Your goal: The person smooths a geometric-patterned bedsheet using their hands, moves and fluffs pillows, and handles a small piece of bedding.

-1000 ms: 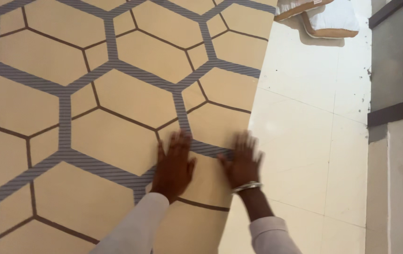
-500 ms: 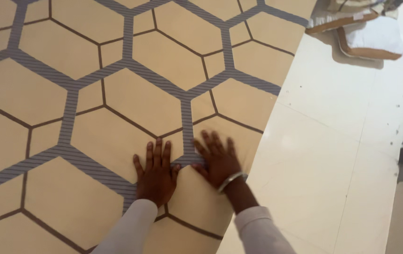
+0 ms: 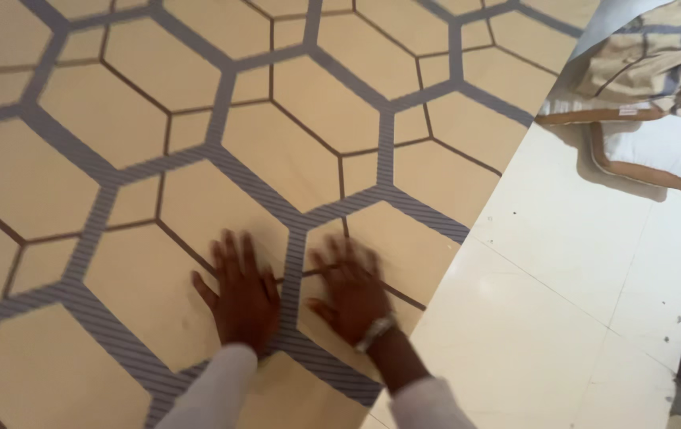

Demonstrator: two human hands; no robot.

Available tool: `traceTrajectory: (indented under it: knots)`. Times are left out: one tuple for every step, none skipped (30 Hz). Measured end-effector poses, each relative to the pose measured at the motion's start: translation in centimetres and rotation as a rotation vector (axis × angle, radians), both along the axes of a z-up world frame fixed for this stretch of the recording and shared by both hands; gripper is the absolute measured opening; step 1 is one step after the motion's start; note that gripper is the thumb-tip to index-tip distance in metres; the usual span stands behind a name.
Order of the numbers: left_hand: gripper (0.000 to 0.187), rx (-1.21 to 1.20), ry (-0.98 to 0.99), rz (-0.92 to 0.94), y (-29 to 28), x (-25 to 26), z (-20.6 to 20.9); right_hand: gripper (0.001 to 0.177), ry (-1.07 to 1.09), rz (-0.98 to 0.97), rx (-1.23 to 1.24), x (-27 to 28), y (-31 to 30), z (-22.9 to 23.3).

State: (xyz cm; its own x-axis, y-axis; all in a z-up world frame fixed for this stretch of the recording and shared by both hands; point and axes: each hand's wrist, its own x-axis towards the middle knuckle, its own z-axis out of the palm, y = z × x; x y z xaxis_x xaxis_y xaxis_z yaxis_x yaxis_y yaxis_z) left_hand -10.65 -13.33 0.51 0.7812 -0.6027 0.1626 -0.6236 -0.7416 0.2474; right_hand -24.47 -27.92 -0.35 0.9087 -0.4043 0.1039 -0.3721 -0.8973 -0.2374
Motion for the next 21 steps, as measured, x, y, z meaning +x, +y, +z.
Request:
traceTrajectory:
  knots:
    - [0.068,0.024,0.035,0.034,-0.4,0.0,-0.4,0.078,0.091,0.088,0.050,0.6,0.3,0.2]
    - [0.068,0.049,0.070,0.069,-1.0,0.0,-0.7,0.077,0.103,0.093,-0.041,0.7,-0.3,0.5]
    - [0.068,0.059,0.093,0.103,-2.1,0.5,-0.8,0.076,0.101,0.096,-0.145,1.4,-1.4,0.6]
    - [0.069,0.065,0.064,0.085,-3.2,0.4,-0.8,0.075,0.097,0.099,-0.250,1.9,-2.5,0.5]
    - [0.071,0.084,0.039,0.063,-3.9,-0.1,-0.8,0.078,0.220,0.033,-0.192,1.9,-4.0,0.3]
    - [0.072,0.103,0.014,0.040,-4.6,-0.7,-0.7,0.081,0.343,-0.033,-0.135,1.3,-6.5,0.1]
    - [0.070,0.185,0.069,-0.052,-5.6,-1.3,-0.5,0.084,0.470,-0.100,-0.078,0.0,-9.0,-0.1]
    - [0.068,0.265,0.125,-0.145,-6.6,-2.0,-0.2,0.082,0.357,-0.168,-0.054,-1.8,-11.0,-0.3]
    - [0.072,0.182,0.152,-0.267,-8.1,-3.0,0.2,0.080,0.236,-0.235,-0.043,-3.4,-13.6,-0.3]
    - [0.076,0.097,0.176,-0.389,-9.4,-3.7,0.7,0.079,0.197,-0.360,-0.049,-5.5,-15.7,-0.3]
    - [0.076,0.038,0.205,-0.471,-10.6,-3.7,1.2,0.079,0.154,-0.483,-0.056,-7.3,-17.7,-0.3]
    - [0.075,-0.023,0.232,-0.553,-11.6,-3.7,1.6,0.083,0.164,-0.611,-0.107,-8.5,-20.0,-0.1]
    - [0.074,-0.077,0.267,-0.633,-12.1,-4.0,2.0,0.087,0.183,-0.738,-0.151,-9.1,-21.5,-0.1]
    - [0.074,-0.133,0.301,-0.714,-12.5,-4.3,2.2,0.088,0.132,-0.678,-0.144,-8.7,-22.1,-0.4]
    - [0.073,-0.201,0.336,-0.794,-13.4,-4.8,2.1,0.088,0.084,-0.619,-0.146,-8.1,-22.9,-0.3]
    - [0.072,-0.218,0.351,-0.607,-14.2,-4.5,1.8,0.088,0.038,-0.559,-0.148,-7.2,-23.4,0.1]
    - [0.070,-0.227,0.358,-0.418,-14.5,-3.0,1.3,0.088,0.028,-0.406,-0.128,-5.4,-23.2,0.3]
    - [0.074,-0.213,0.219,-0.294,-14.8,-1.0,0.8,0.087,0.019,-0.254,-0.107,-3.2,-22.5,0.6]
    - [0.078,-0.196,0.080,-0.175,-15.1,1.2,0.2,0.087,0.052,-0.112,-0.140,-0.5,-21.6,0.8]
    - [0.075,-0.117,0.037,-0.032,-15.3,2.8,-0.2,0.090,0.021,0.034,-0.132,1.7,-20.8,1.2]
    - [0.072,-0.032,-0.003,0.112,-15.1,4.0,-0.6,0.089,0.077,0.110,-0.075,3.9,-19.7,1.5]
